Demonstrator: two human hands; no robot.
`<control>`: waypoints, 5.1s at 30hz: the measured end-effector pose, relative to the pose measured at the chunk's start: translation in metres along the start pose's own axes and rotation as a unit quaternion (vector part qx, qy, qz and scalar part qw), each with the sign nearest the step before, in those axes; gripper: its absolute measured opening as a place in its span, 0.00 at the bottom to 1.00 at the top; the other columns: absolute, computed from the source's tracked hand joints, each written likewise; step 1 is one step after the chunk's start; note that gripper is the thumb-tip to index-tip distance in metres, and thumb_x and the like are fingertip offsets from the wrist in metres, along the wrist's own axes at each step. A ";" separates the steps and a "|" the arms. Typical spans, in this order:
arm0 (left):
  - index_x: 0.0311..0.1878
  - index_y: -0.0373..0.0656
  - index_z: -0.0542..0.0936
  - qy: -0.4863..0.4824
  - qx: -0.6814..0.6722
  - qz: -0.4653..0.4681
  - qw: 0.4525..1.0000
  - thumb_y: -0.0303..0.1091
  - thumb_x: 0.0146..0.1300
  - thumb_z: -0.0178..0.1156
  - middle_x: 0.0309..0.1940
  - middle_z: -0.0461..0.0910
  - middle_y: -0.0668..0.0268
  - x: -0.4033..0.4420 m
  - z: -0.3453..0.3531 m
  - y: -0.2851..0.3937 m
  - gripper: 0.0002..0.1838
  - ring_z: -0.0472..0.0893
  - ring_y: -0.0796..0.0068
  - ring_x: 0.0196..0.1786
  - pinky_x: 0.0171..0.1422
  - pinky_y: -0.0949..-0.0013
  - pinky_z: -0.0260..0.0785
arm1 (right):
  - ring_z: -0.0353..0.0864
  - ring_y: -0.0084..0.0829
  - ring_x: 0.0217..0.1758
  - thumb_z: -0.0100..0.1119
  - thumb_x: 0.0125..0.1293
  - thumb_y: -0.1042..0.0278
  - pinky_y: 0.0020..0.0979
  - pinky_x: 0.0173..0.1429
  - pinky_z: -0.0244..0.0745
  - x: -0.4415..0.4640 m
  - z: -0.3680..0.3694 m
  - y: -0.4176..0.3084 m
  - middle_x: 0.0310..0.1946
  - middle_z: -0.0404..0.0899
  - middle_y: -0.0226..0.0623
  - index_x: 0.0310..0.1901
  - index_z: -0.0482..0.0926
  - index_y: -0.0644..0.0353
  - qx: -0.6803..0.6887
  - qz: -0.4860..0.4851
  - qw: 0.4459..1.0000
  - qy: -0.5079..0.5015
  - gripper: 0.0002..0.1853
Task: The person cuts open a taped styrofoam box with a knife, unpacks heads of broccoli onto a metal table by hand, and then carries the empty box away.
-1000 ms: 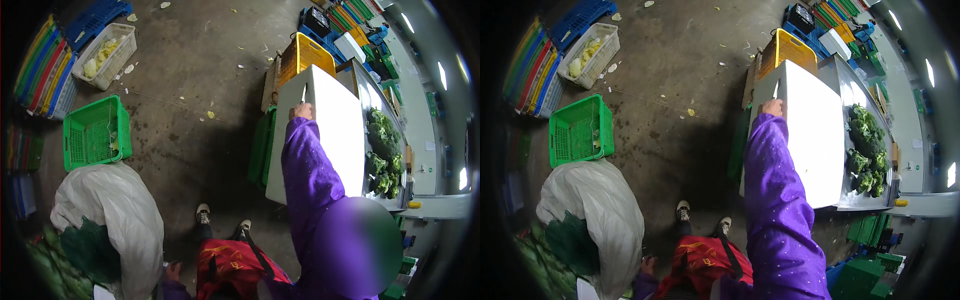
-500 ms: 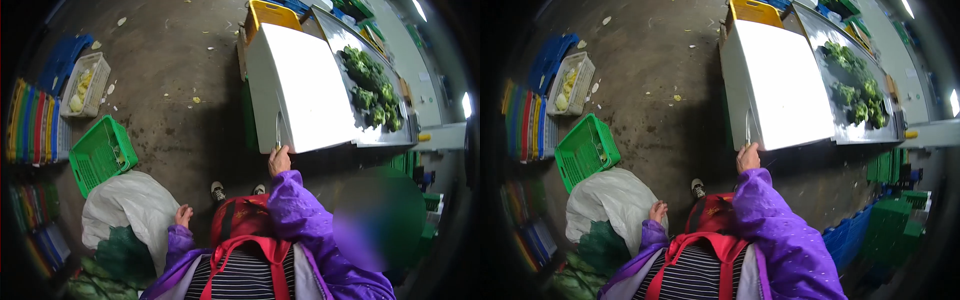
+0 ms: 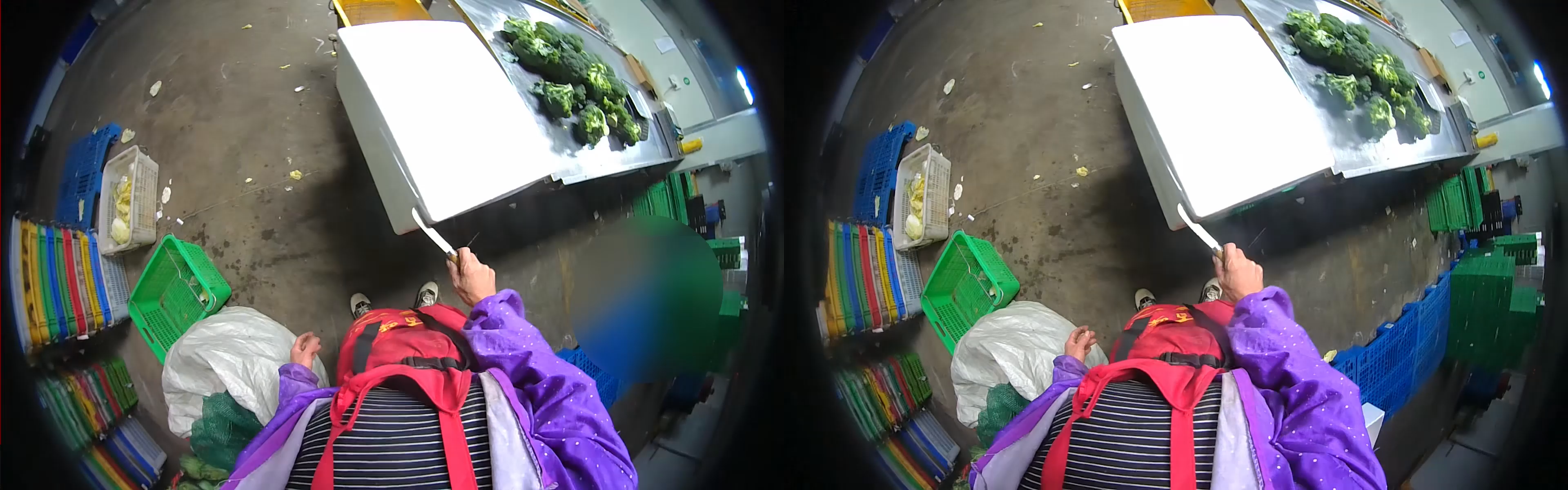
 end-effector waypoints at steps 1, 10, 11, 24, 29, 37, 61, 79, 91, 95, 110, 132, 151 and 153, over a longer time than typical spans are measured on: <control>0.56 0.47 0.71 -0.003 0.008 0.002 1.000 0.40 0.63 0.59 0.44 0.80 0.66 -0.001 0.001 0.003 0.20 0.79 0.80 0.38 0.35 0.79 0.65 | 0.78 0.54 0.32 0.53 0.64 0.54 0.51 0.36 0.70 0.000 -0.006 0.010 0.31 0.77 0.47 0.40 0.66 0.55 -0.012 -0.014 1.000 -0.020 0.14; 0.57 0.46 0.71 0.059 0.021 0.047 0.997 0.39 0.62 0.59 0.44 0.80 0.64 -0.022 0.015 0.032 0.21 0.80 0.78 0.40 0.34 0.79 0.64 | 0.78 0.48 0.30 0.52 0.64 0.48 0.44 0.31 0.71 0.086 -0.050 0.076 0.27 0.76 0.44 0.34 0.67 0.58 -0.109 -0.258 0.955 -0.093 0.19; 0.58 0.47 0.71 0.069 0.028 0.054 0.996 0.40 0.63 0.58 0.45 0.80 0.63 -0.025 0.020 0.036 0.21 0.80 0.78 0.40 0.35 0.79 0.65 | 0.78 0.48 0.30 0.52 0.64 0.48 0.44 0.31 0.72 0.095 -0.051 0.079 0.27 0.76 0.44 0.34 0.67 0.58 -0.105 -0.281 0.949 -0.101 0.19; 0.63 0.43 0.65 0.141 -0.053 0.158 0.976 0.43 0.66 0.54 0.56 0.73 0.60 -0.085 0.247 0.151 0.25 0.73 0.72 0.57 0.61 0.68 0.62 | 0.78 0.50 0.29 0.55 0.63 0.52 0.47 0.33 0.70 0.197 -0.200 0.351 0.23 0.77 0.44 0.33 0.68 0.58 -0.198 -0.210 0.944 -0.157 0.16; 0.68 0.40 0.60 0.206 -0.058 0.286 0.934 0.46 0.66 0.53 0.64 0.65 0.56 -0.032 0.330 0.229 0.32 0.64 0.66 0.66 0.68 0.66 0.53 | 0.76 0.46 0.25 0.58 0.60 0.52 0.42 0.30 0.67 0.214 -0.254 0.427 0.19 0.72 0.45 0.32 0.70 0.62 -0.066 -0.100 0.992 -0.040 0.19; 0.59 0.33 0.68 0.329 0.070 0.324 0.884 0.44 0.60 0.60 0.52 0.75 0.54 -0.032 0.363 0.277 0.30 0.74 0.64 0.54 0.60 0.66 0.62 | 0.64 0.17 0.27 0.62 0.59 0.60 0.24 0.30 0.61 0.278 -0.104 0.298 0.23 0.67 0.24 0.35 0.76 0.62 0.502 0.008 0.864 0.036 0.13; 0.57 0.40 0.70 0.009 -0.333 0.164 0.929 0.38 0.60 0.61 0.51 0.76 0.58 -0.076 0.348 0.347 0.24 0.76 0.59 0.54 0.55 0.55 0.72 | 0.77 0.27 0.25 0.56 0.61 0.69 0.25 0.26 0.76 0.175 -0.122 0.293 0.33 0.76 0.40 0.51 0.68 0.70 0.815 0.157 0.558 0.006 0.19; 0.68 0.28 0.47 -0.300 -0.280 0.486 0.772 0.43 0.65 0.51 0.69 0.50 0.42 -0.132 0.348 0.749 0.39 0.52 0.50 0.72 0.75 0.51 0.44 | 0.65 0.19 0.12 0.57 0.62 0.65 0.21 0.14 0.61 0.119 -0.094 0.278 0.20 0.67 0.28 0.39 0.68 0.58 0.653 0.163 0.737 -0.057 0.10; 0.73 0.41 0.44 0.207 0.379 0.547 0.717 0.58 0.42 0.70 0.72 0.34 0.42 0.265 0.375 0.919 0.62 0.36 0.47 0.75 0.76 0.56 0.38 | 0.67 0.19 0.20 0.60 0.60 0.67 0.26 0.23 0.63 0.257 -0.167 0.198 0.19 0.68 0.29 0.39 0.72 0.63 0.425 0.159 0.891 0.018 0.11; 0.70 0.40 0.54 0.149 0.470 0.410 0.767 0.60 0.42 0.68 0.68 0.42 0.33 0.336 0.366 0.837 0.56 0.46 0.42 0.73 0.75 0.60 0.43 | 0.70 0.28 0.22 0.61 0.59 0.66 0.32 0.29 0.68 0.293 -0.174 0.227 0.21 0.72 0.39 0.43 0.72 0.64 0.249 0.072 0.960 0.108 0.14; 0.49 0.49 0.76 0.123 0.463 0.470 0.741 0.37 0.56 0.58 0.45 0.76 0.58 0.172 0.429 0.588 0.16 0.75 0.58 0.52 0.55 0.59 0.65 | 0.75 0.49 0.42 0.65 0.51 0.68 0.41 0.47 0.69 0.339 -0.198 0.476 0.38 0.75 0.47 0.44 0.76 0.56 -0.140 -0.051 0.988 0.048 0.17; 0.53 0.54 0.73 0.158 0.500 0.510 0.681 0.22 0.49 0.56 0.45 0.74 0.60 0.113 0.397 0.579 0.25 0.78 0.56 0.42 0.44 0.60 0.72 | 0.76 0.54 0.37 0.51 0.56 0.71 0.46 0.41 0.70 0.281 -0.122 0.126 0.33 0.76 0.53 0.40 0.72 0.63 0.294 -0.373 0.802 -0.362 0.10; 0.41 0.48 0.79 -0.069 0.584 0.500 0.636 0.53 0.56 0.60 0.28 0.80 0.63 0.003 0.437 0.469 0.19 0.80 0.60 0.30 0.35 0.57 0.69 | 0.70 0.47 0.52 0.63 0.55 0.59 0.45 0.56 0.62 0.445 -0.089 0.058 0.47 0.72 0.48 0.52 0.73 0.54 -0.029 -0.343 0.939 0.001 0.23; 0.22 0.47 0.81 0.045 0.609 0.346 0.712 0.57 0.54 0.60 0.18 0.77 0.61 -0.031 0.357 0.455 0.21 0.78 0.57 0.23 0.35 0.56 0.69 | 0.69 0.46 0.52 0.63 0.55 0.58 0.45 0.57 0.61 0.435 -0.077 0.059 0.47 0.72 0.48 0.52 0.73 0.53 -0.017 -0.362 0.931 -0.051 0.23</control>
Point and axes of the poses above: each hand's wrist, its own x-axis towards the middle knuckle, its own z-axis out of the palm, y = z × x, the point moved 5 cm from there along x, towards the middle knuckle
